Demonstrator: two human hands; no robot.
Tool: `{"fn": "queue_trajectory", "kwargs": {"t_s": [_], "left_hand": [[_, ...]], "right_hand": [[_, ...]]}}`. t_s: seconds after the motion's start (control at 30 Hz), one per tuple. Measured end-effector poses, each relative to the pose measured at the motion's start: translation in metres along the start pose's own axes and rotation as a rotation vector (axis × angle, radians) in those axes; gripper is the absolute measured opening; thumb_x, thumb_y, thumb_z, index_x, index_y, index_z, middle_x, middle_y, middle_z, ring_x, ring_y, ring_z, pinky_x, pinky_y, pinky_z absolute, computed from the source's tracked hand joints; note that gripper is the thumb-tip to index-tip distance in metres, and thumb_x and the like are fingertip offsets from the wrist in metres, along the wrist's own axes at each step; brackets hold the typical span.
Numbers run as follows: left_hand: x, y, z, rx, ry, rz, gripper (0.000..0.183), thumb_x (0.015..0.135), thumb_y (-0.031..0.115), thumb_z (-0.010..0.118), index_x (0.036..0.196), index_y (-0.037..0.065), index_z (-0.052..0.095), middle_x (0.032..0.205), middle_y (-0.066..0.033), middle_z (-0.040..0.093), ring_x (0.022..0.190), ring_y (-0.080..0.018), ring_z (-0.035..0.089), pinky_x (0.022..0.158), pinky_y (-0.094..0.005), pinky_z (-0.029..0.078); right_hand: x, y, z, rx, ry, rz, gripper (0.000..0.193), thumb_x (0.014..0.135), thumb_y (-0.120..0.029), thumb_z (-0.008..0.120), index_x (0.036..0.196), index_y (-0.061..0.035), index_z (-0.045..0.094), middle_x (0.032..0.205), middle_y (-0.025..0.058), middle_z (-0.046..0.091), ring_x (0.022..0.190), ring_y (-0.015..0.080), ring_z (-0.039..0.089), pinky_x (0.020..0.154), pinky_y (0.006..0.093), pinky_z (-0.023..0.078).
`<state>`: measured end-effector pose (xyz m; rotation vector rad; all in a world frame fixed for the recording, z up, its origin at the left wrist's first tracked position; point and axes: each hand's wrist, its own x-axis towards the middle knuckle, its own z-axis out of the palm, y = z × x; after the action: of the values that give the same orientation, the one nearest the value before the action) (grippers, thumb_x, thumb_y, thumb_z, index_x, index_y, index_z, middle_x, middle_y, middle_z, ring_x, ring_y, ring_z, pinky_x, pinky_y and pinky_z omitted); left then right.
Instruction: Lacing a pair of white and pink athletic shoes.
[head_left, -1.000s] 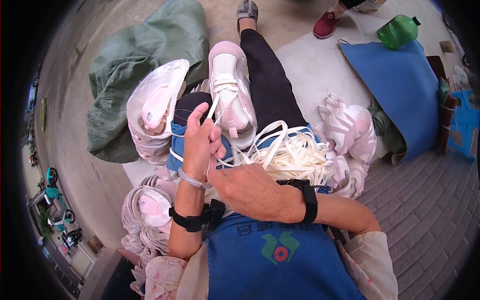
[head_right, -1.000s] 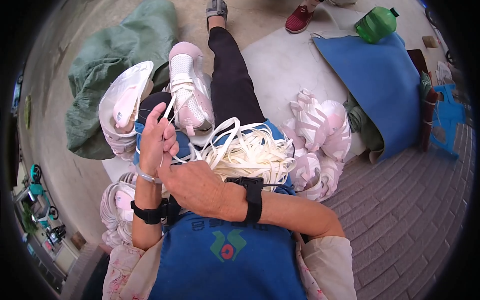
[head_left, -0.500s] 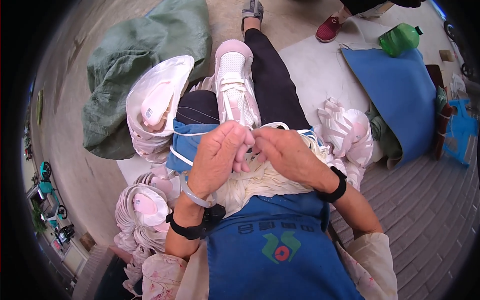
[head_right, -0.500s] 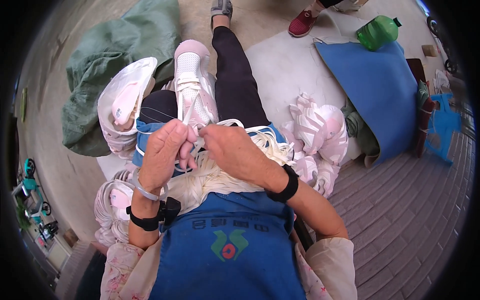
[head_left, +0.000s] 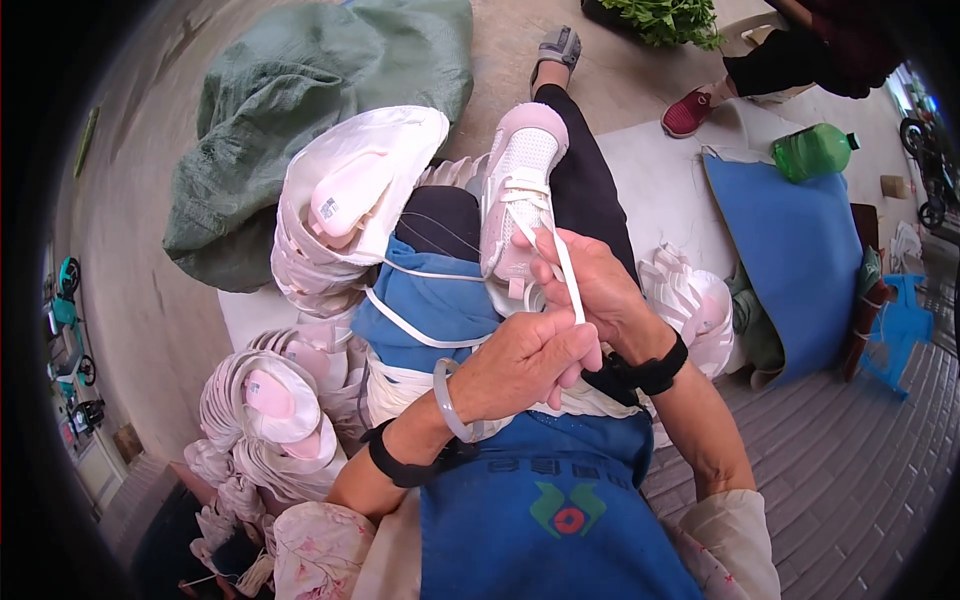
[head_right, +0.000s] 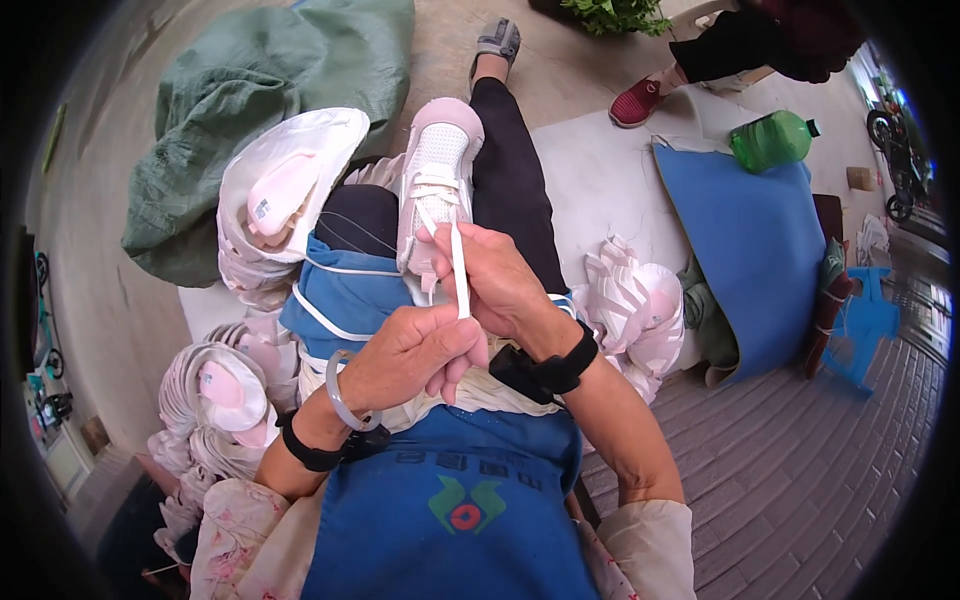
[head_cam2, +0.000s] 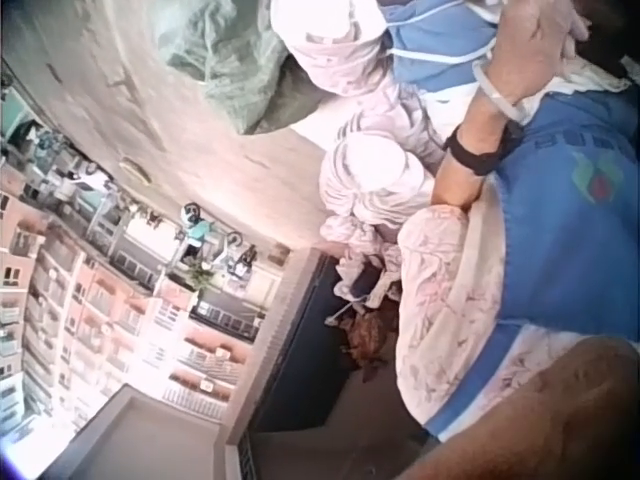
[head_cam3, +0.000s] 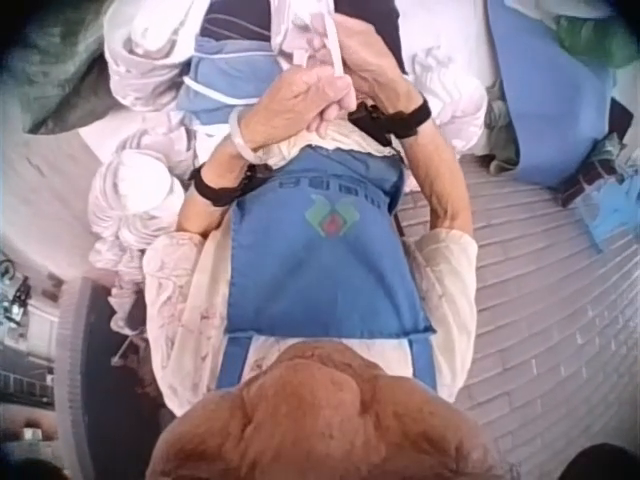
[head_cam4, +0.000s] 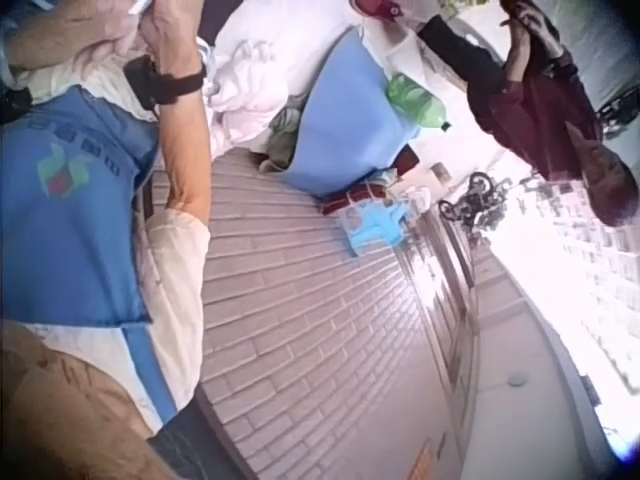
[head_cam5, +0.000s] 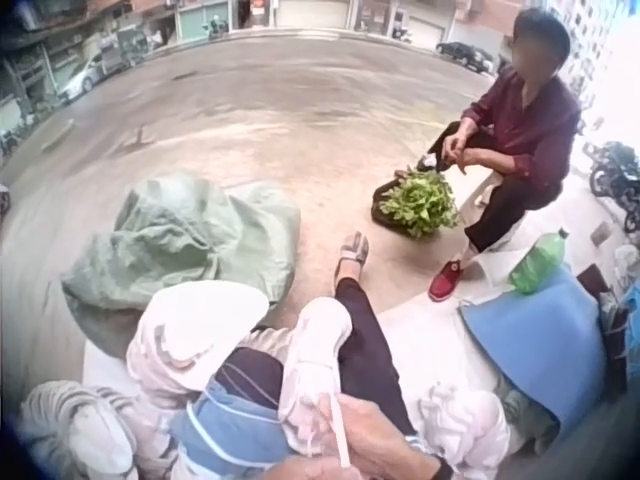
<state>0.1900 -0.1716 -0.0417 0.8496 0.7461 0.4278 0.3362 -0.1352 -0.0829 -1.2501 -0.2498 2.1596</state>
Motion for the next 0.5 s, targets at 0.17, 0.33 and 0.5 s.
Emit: {"fn": "queue_trajectory", "kwargs": {"t_s": [0.17,0.33,0.5], "left_hand": [[-0.016,-0.004,-0.024,-0.028,0.119,0.073,0.035,0.098,0.028,0.044,0.084,-0.001,0.058,0.092,-0.0114,0.062,0.081,-0.0151,0.061,0.074,-0.0256,0.049],[-0.056,0.002,-0.093,-0.482,0.364,0.338,0.033,0.099,0.023,0.042,0.074,0.002,0.051,0.115,-0.0186,0.057,0.111,-0.0275,0.054,0.098,-0.0427,0.044],[-0.107,0.007,-0.155,-0.835,0.434,0.500,0.029,0.099,0.019,0.041,0.082,0.001,0.055,0.125,-0.0219,0.053,0.125,-0.0336,0.044,0.109,-0.0505,0.033]], "right_hand": [[-0.001,-0.007,-0.030,-0.287,0.038,-0.056,0.020,0.091,-0.019,0.058,0.091,-0.0001,0.063,0.062,0.0021,0.055,0.050,0.0085,0.046,0.046,0.0224,0.038],[-0.018,-0.027,-0.039,-1.374,0.156,-0.554,0.017,0.086,-0.016,0.058,0.083,-0.0003,0.063,0.064,0.0158,0.056,0.055,0.0248,0.054,0.054,0.0349,0.043],[-0.024,-0.031,-0.075,-1.267,0.130,-0.536,0.020,0.089,-0.016,0.054,0.081,-0.0003,0.062,0.062,0.0036,0.053,0.055,0.0112,0.047,0.053,0.0262,0.039]]}}
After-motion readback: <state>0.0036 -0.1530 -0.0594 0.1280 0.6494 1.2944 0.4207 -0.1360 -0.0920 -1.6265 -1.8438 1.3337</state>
